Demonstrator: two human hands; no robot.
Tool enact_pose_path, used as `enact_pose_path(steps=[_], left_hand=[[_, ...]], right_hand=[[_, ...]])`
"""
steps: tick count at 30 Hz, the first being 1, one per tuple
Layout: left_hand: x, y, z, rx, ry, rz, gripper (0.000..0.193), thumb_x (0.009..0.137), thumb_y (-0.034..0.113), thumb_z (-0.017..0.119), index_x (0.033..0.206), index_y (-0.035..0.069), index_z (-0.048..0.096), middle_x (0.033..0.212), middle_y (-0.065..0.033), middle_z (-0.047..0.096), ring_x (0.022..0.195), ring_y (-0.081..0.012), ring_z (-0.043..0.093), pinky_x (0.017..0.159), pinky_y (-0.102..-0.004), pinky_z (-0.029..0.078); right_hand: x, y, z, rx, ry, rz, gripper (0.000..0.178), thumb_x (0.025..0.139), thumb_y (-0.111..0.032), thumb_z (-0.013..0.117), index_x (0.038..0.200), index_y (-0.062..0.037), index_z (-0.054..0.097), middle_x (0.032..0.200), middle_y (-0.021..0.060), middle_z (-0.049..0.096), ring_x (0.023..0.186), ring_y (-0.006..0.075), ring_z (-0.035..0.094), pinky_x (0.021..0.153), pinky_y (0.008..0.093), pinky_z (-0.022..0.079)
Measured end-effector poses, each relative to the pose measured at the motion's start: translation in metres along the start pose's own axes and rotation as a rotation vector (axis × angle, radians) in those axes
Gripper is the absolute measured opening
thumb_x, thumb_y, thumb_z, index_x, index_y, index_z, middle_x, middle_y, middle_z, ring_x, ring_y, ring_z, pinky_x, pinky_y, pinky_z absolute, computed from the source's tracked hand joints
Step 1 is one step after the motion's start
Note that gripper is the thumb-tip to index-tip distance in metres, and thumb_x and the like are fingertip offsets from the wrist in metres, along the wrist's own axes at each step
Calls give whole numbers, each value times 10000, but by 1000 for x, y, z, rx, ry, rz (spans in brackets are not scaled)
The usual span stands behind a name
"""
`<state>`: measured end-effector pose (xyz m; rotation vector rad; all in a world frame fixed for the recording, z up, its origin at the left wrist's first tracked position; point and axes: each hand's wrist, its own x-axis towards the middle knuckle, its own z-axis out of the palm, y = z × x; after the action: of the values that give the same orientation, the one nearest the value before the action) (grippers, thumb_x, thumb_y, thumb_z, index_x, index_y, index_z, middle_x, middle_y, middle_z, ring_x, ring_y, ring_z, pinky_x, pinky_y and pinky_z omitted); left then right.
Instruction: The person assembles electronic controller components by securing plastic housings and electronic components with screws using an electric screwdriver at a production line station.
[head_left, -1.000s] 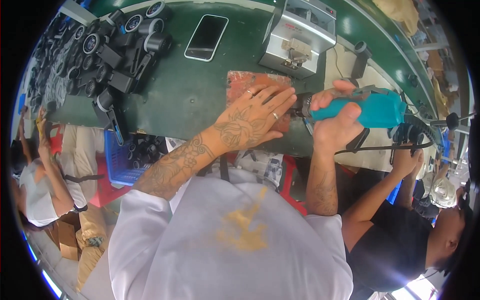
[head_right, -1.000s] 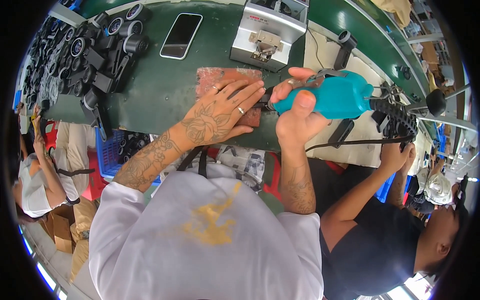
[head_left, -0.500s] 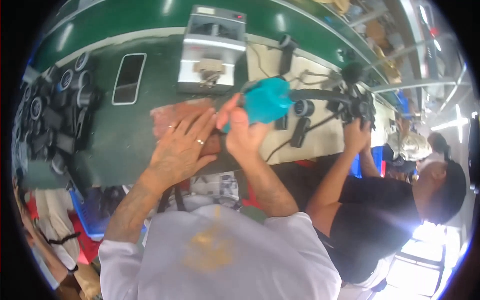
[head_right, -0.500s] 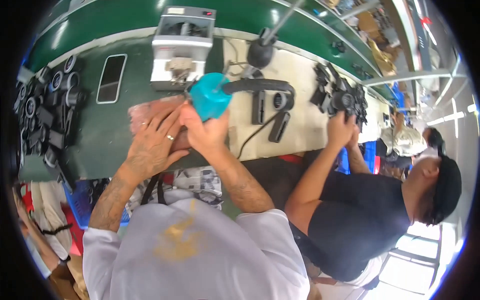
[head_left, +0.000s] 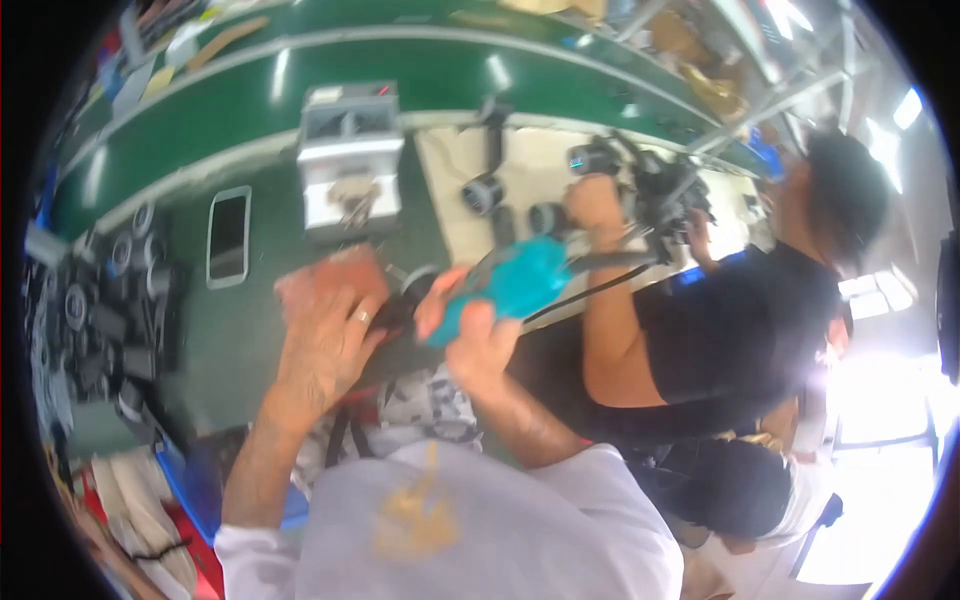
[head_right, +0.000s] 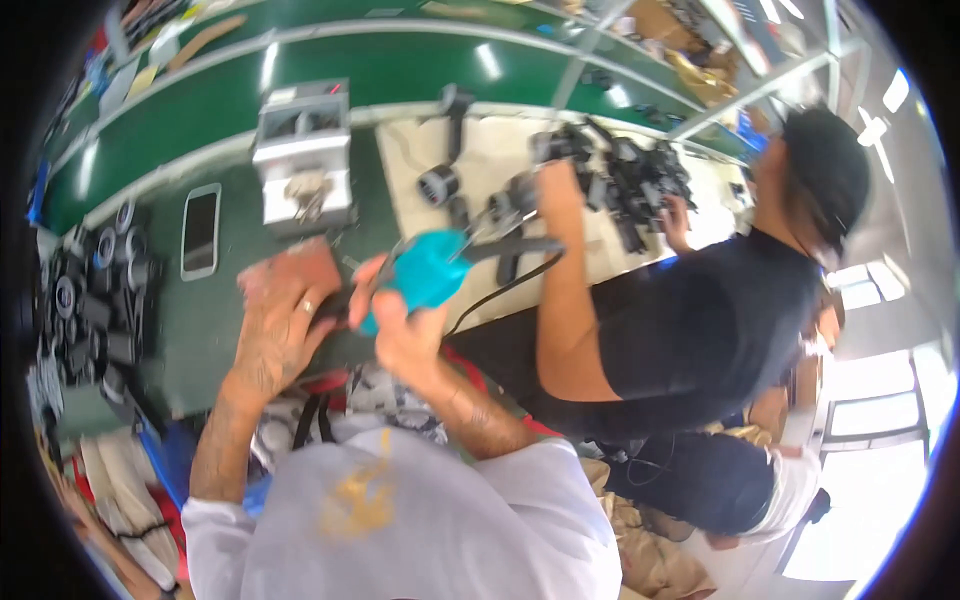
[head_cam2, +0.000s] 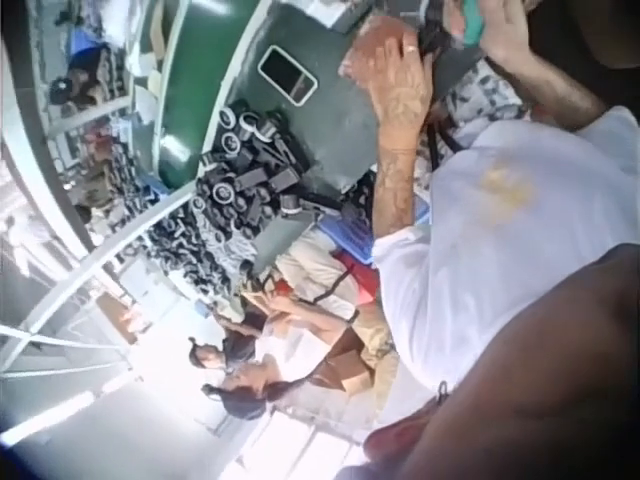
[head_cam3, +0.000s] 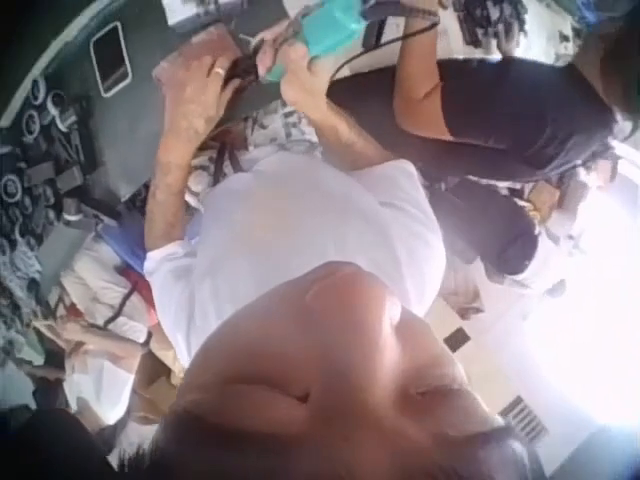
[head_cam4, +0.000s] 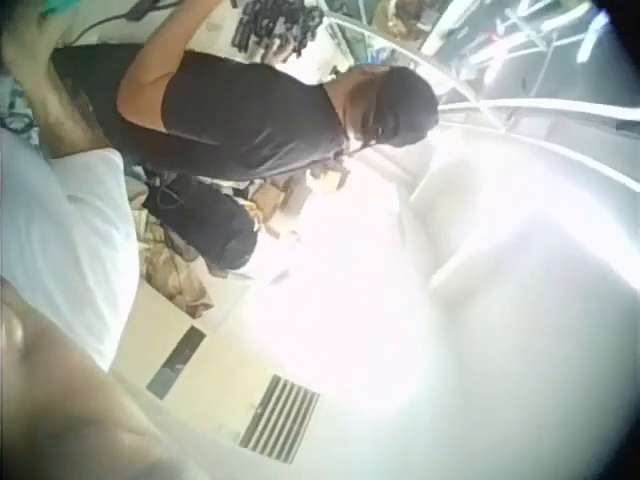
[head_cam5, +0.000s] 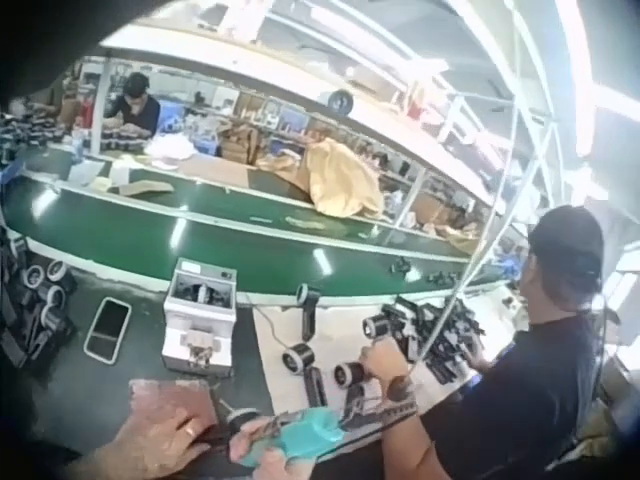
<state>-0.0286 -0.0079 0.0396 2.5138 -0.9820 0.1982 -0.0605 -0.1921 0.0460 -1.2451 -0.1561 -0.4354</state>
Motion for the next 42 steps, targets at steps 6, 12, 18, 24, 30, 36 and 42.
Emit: enact_pose_path(steps=[6, 12, 18, 24, 30, 36, 42], left_hand=[[-12, -9, 11, 84, 88, -70, 381, 895, 337, 703, 1042, -3, 615, 827, -160, 670, 728, -351, 663, 669, -443, 520], [-24, 2, -9, -953, 2, -506, 342, 1013, 280, 537, 1181, -17, 547, 616, -57, 628, 470, -120, 547, 417, -273, 430], [-82, -20, -19, -1368, 836, -798, 282, 1047, 362, 515, 970, 97, 573, 638, 33, 503, 444, -76, 475, 354, -226, 295], [-151, -164, -90, -1345, 1357, -664, 271, 1048, 293, 558, 1163, 68, 657, 965, -16, 631, 797, -65, 536, 652, -223, 453], [-91, -140, -142, -1400, 1302, -633, 448, 1060, 340, 479, 1302, -30, 557, 1071, -117, 684, 913, -142, 624, 733, -250, 512], [91, 14, -3, -550, 101, -299, 365, 924, 367, 652, 900, 4, 687, 826, -173, 702, 784, -315, 689, 701, -402, 539], [193, 46, 120, -98, 12, -86, 390, 915, 432, 610, 902, 44, 645, 865, -182, 667, 870, -340, 667, 782, -472, 507]], right_hand=[[-31, -19, 3, -2, -41, 73, 652, 929, -607, 602, 1085, 24, 546, 731, 67, 610, 652, 149, 589, 581, 290, 452], [-50, -32, -4, -4, 3, 139, 655, 927, -593, 618, 1087, 39, 557, 731, 73, 598, 664, 159, 585, 612, 298, 457], [-41, -19, -3, 69, -52, 121, 430, 993, -382, 622, 1118, 27, 570, 775, 48, 602, 681, 128, 582, 621, 285, 458], [-37, -14, -1, 90, 23, 95, 553, 921, -475, 699, 1089, 33, 561, 779, 86, 615, 635, 175, 607, 574, 309, 475], [-34, -8, -1, 83, 50, 119, 593, 911, -483, 709, 1072, 66, 550, 776, 100, 606, 644, 188, 611, 580, 326, 489], [-35, -20, -27, 0, 98, 62, 658, 885, -549, 708, 1046, 74, 570, 728, 112, 605, 604, 193, 598, 549, 315, 473], [-39, -39, -40, -71, 143, 120, 773, 804, -646, 738, 1034, 75, 579, 669, 81, 584, 592, 193, 598, 542, 303, 467]])
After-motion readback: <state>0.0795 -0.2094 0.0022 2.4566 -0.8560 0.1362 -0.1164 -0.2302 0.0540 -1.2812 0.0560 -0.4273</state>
